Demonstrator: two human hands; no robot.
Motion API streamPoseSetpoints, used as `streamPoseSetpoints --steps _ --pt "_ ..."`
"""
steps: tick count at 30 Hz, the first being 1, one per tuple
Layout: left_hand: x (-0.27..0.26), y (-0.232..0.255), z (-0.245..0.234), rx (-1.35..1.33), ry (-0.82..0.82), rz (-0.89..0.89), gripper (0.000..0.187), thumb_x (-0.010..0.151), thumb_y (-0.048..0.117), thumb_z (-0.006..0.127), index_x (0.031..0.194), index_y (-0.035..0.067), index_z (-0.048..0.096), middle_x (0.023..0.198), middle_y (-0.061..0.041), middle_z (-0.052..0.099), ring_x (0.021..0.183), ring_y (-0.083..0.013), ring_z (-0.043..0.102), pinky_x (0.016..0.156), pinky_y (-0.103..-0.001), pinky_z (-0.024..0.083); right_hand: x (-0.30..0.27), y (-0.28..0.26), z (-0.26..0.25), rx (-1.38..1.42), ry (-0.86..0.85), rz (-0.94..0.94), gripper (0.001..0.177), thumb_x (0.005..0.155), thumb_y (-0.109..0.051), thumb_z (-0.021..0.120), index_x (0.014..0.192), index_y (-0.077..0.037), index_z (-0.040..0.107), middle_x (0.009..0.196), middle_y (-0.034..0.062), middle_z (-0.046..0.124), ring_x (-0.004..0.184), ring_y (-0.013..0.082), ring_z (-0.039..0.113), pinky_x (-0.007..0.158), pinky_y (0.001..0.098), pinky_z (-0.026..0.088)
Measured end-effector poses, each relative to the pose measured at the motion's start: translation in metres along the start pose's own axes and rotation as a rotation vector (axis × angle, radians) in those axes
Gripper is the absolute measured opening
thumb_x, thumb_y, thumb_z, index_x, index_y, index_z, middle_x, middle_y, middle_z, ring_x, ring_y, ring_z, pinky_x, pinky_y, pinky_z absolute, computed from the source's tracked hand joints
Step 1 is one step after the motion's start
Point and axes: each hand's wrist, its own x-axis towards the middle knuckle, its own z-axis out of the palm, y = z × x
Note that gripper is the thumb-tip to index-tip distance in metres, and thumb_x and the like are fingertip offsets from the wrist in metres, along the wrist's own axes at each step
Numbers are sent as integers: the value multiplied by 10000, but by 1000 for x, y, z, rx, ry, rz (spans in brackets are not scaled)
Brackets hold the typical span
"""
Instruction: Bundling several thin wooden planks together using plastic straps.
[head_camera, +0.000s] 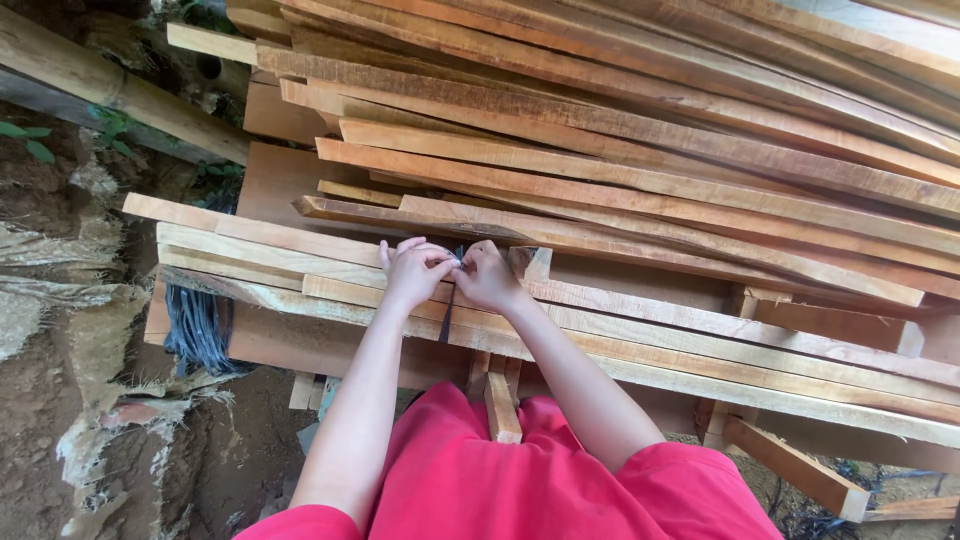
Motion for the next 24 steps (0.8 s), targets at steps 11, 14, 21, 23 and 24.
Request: streamPoseSetpoints --steps 11,14,21,23,24 --pt "-30 65 -65 -12 -88 73 251 850 477 773 1040 313 797 1131 53 767 1297 -208 573 1220 -418 252 0 4 3 30 -13 117 112 798 -157 744 804 -82 660 997 72 634 889 316 713 713 326 584" --pt "-12 34 -25 18 -34 79 236 871 516 752 1014 333 791 1086 89 773 1280 -162 583 1214 -476 105 -2 9 8 -23 0 134 128 795 -187 742 825 -93 661 1007 67 631 882 319 715 716 346 596" --pt "-13 27 -20 -54 65 86 303 914 603 692 952 317 784 1048 100 784 1262 -114 608 1190 -521 125 -2 9 13 -134 -71 173 195 804 -246 730 899 -90 659 1078 68 638 906 358 722 761 422 613" --pt "-21 38 -30 -79 100 91 309 899 601 708 927 304 787 1007 83 787 1244 -128 618 1194 -496 167 -3 7 11 -120 -70 193 203 824 -252 725 910 -82 658 1082 78 642 919 368 722 763 433 613" --pt "-25 45 -34 -100 131 98 316 885 599 724 902 290 789 967 66 790 1226 -142 629 1198 -471 210 -5 6 10 -104 -67 219 211 844 -259 721 922 -73 657 1086 87 646 932 378 722 765 444 613"
